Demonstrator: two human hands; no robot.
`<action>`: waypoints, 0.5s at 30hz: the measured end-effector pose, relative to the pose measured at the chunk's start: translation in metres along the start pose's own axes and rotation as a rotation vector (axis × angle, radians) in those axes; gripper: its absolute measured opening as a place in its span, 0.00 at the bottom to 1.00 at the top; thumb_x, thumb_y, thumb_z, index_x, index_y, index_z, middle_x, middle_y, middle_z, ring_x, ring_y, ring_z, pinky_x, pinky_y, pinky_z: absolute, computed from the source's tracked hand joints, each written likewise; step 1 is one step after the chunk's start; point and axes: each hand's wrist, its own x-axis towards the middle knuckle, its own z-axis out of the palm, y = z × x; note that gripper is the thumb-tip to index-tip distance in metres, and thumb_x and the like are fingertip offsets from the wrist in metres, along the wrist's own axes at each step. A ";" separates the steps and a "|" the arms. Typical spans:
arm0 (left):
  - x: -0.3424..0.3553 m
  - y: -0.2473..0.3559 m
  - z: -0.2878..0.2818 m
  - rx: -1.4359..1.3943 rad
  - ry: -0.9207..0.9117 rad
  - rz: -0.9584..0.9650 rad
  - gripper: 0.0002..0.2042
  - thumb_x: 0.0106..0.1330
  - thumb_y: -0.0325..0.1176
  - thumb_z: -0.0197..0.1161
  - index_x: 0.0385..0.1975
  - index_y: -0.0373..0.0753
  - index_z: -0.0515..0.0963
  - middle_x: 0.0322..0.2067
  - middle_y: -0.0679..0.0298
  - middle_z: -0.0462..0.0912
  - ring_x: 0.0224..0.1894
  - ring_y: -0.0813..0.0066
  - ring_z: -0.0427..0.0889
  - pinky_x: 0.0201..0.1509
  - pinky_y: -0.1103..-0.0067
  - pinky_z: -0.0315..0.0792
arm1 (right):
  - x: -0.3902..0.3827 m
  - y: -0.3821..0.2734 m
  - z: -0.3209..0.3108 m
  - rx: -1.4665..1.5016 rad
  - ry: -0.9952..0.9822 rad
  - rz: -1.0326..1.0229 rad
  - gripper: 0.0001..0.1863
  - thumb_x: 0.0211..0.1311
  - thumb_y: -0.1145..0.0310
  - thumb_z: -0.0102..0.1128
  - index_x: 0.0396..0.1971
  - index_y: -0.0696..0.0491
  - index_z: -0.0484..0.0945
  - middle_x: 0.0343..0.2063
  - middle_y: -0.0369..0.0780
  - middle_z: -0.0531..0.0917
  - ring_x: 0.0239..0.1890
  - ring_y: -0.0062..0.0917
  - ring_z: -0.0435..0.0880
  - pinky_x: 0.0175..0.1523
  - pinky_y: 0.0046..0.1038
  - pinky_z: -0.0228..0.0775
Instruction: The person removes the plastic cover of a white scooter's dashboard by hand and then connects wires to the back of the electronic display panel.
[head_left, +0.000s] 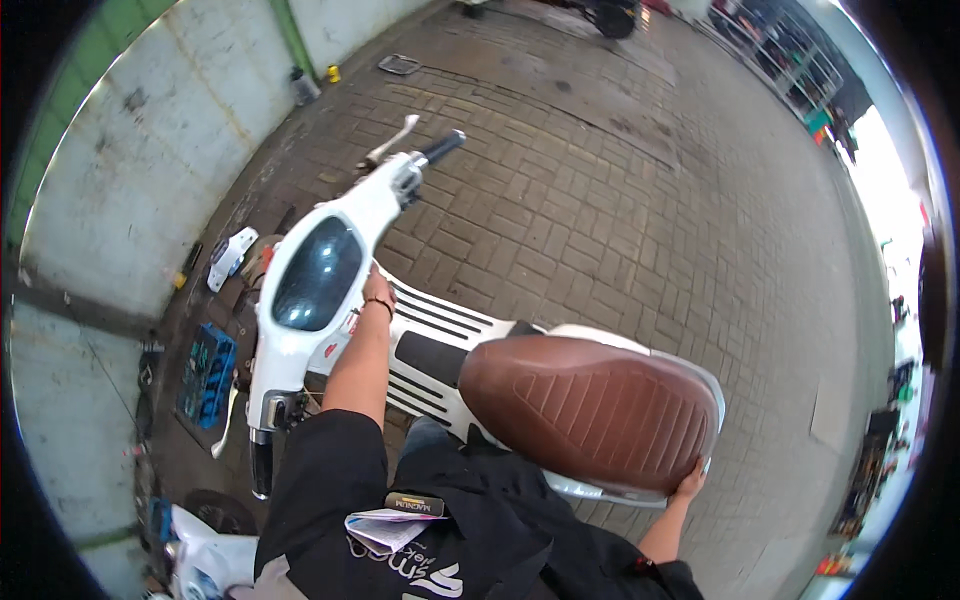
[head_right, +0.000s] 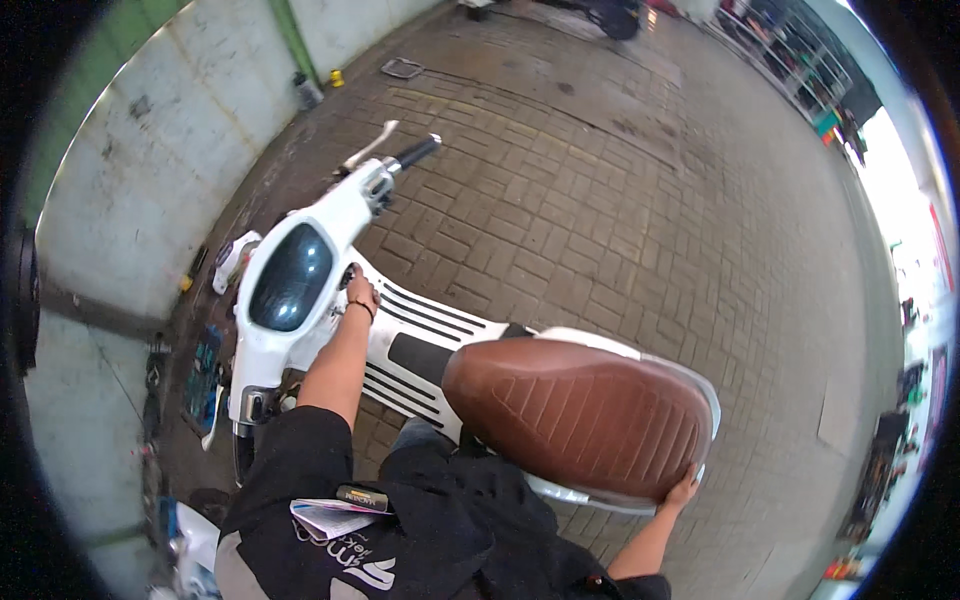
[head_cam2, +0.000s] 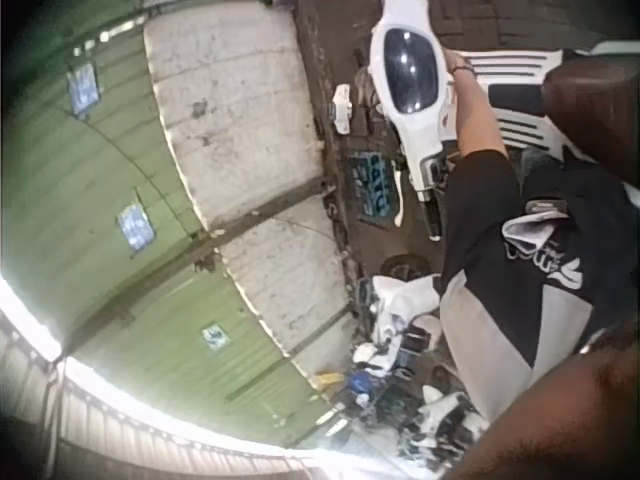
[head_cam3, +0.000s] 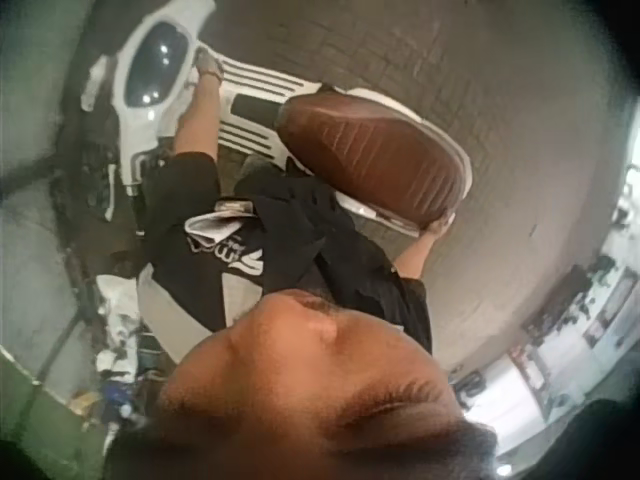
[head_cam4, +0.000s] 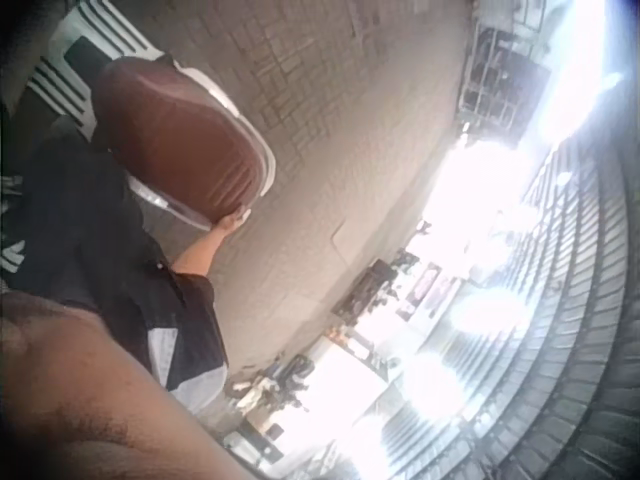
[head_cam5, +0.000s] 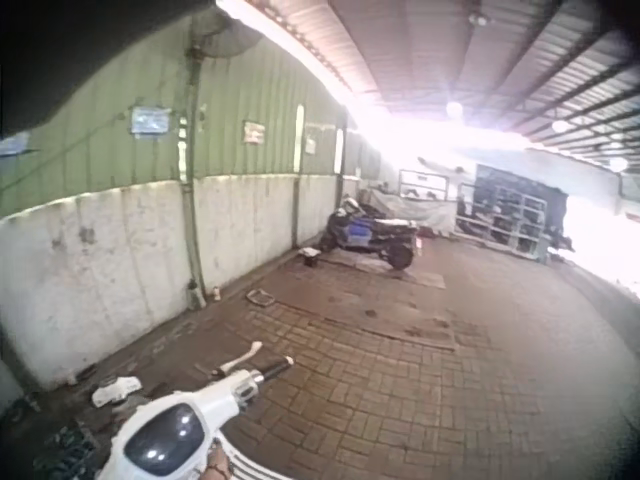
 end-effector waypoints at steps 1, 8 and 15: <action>0.015 -0.001 -0.012 -0.042 -0.042 0.056 0.29 0.67 0.68 0.51 0.18 0.50 0.58 0.11 0.72 0.55 0.10 0.79 0.58 0.12 0.81 0.52 | 0.005 0.001 0.010 0.072 -0.074 -0.047 0.42 0.68 0.42 0.55 0.67 0.63 0.63 0.64 0.48 0.71 0.64 0.39 0.71 0.67 0.38 0.62; 0.018 -0.017 -0.035 -0.584 -0.626 0.022 0.14 0.77 0.41 0.49 0.26 0.46 0.63 0.14 0.72 0.57 0.15 0.81 0.56 0.21 0.81 0.56 | -0.011 -0.013 0.014 0.180 -0.216 0.098 0.39 0.70 0.44 0.50 0.67 0.62 0.63 0.66 0.50 0.68 0.66 0.43 0.68 0.69 0.41 0.61; 0.049 -0.026 -0.023 -0.650 -0.667 0.033 0.15 0.75 0.41 0.54 0.24 0.44 0.69 0.16 0.69 0.66 0.20 0.76 0.68 0.29 0.80 0.68 | -0.024 -0.042 -0.011 0.111 -0.213 0.008 0.37 0.72 0.45 0.45 0.68 0.59 0.63 0.65 0.48 0.70 0.64 0.44 0.70 0.68 0.43 0.61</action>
